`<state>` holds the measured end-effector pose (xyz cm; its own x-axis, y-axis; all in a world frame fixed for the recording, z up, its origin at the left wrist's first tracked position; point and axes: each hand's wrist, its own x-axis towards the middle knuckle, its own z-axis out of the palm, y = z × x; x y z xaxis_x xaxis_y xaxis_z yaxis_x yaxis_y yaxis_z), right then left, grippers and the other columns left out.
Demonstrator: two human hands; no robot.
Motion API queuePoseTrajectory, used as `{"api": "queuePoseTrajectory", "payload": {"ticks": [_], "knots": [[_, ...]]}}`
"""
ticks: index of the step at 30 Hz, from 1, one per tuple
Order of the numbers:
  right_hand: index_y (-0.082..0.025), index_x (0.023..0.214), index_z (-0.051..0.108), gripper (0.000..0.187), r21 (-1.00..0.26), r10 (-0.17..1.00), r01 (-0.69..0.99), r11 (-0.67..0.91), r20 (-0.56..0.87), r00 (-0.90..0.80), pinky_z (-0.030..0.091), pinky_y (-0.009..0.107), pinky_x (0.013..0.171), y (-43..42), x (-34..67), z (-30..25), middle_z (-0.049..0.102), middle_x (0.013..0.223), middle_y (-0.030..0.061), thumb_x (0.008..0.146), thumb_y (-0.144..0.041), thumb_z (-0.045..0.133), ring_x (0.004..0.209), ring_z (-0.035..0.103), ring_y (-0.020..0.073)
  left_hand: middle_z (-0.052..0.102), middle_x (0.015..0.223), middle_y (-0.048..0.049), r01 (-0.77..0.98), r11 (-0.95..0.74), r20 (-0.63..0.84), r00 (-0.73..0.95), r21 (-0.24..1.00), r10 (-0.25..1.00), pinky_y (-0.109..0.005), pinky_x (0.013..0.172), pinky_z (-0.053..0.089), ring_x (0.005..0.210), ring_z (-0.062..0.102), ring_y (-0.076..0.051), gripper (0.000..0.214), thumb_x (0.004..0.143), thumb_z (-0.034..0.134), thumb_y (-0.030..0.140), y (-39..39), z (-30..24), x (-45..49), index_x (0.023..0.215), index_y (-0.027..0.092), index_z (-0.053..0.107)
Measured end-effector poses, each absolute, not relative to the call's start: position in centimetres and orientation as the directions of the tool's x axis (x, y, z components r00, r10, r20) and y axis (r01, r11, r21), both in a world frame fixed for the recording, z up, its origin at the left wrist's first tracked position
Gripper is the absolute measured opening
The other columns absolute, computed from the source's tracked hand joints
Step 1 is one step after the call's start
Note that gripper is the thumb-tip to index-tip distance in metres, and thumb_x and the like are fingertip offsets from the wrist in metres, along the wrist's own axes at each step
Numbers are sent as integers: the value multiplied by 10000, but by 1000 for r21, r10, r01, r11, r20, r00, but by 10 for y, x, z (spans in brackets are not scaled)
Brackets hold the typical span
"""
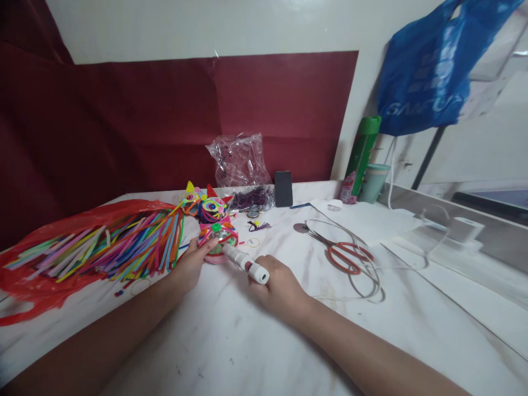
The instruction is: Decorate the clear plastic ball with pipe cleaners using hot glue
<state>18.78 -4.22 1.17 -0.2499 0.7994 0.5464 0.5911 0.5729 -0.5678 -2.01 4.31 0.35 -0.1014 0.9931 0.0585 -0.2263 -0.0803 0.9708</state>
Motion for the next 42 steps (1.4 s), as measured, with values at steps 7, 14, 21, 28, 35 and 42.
{"api": "queuePoseTrajectory", "payload": {"ticks": [7, 14, 21, 28, 35, 42], "knots": [[-227, 656, 397, 140, -568, 793, 578, 586, 551, -262, 347, 245, 540, -42, 188, 11, 456, 602, -32, 761, -156, 456, 552, 425, 133, 713, 1026, -67, -227, -79, 55, -111, 971, 992, -409, 988, 448, 1037, 654, -227, 379, 687, 777, 292, 42, 5, -20, 956, 205, 525], [-229, 647, 378, 144, -577, 818, 615, 538, 535, -213, 341, 247, 535, -44, 188, 13, 441, 588, -34, 745, -160, 457, 545, 429, 136, 715, 1033, -61, -240, -70, 41, -122, 968, 992, -396, 1000, 441, 1055, 648, -223, 368, 688, 771, 268, 40, 10, -18, 957, 205, 528], [-227, 671, 397, 152, -523, 763, 640, 563, 626, -160, 377, 259, 564, -37, 197, 11, 508, 656, 5, 818, -227, 439, 603, 475, 155, 711, 1080, -72, -259, -50, 20, -119, 965, 993, -396, 995, 445, 1045, 654, -222, 419, 683, 779, 287, 41, 10, -20, 1016, 202, 540], [-177, 849, 537, 83, -329, 919, 936, 126, 395, 15, 375, 291, 637, -13, 224, 9, 614, 826, 94, 850, -215, 463, 782, 557, 231, 706, 1103, -67, -260, -56, 26, -115, 964, 993, -382, 999, 439, 1057, 647, -218, 430, 645, 804, 284, 43, 8, -21, 990, 205, 559], [-125, 923, 614, 137, -21, 972, 996, 89, 222, -82, 379, 332, 715, -11, 227, 8, 674, 941, 162, 860, -196, 515, 952, 565, 302, 720, 1043, -61, -246, -77, 53, -104, 966, 993, -374, 976, 448, 994, 666, -207, 444, 623, 818, 286, 41, 7, -20, 980, 196, 571], [-154, 891, 656, 163, -115, 934, 952, 285, 254, -250, 378, 405, 800, -18, 230, 24, 692, 953, 137, 739, -148, 599, 973, 573, 310, 716, 1058, -70, -233, -70, 59, -55, 970, 997, -372, 967, 456, 984, 672, -208, 482, 651, 792, 287, 33, 8, -14, 1067, 193, 567]]}}
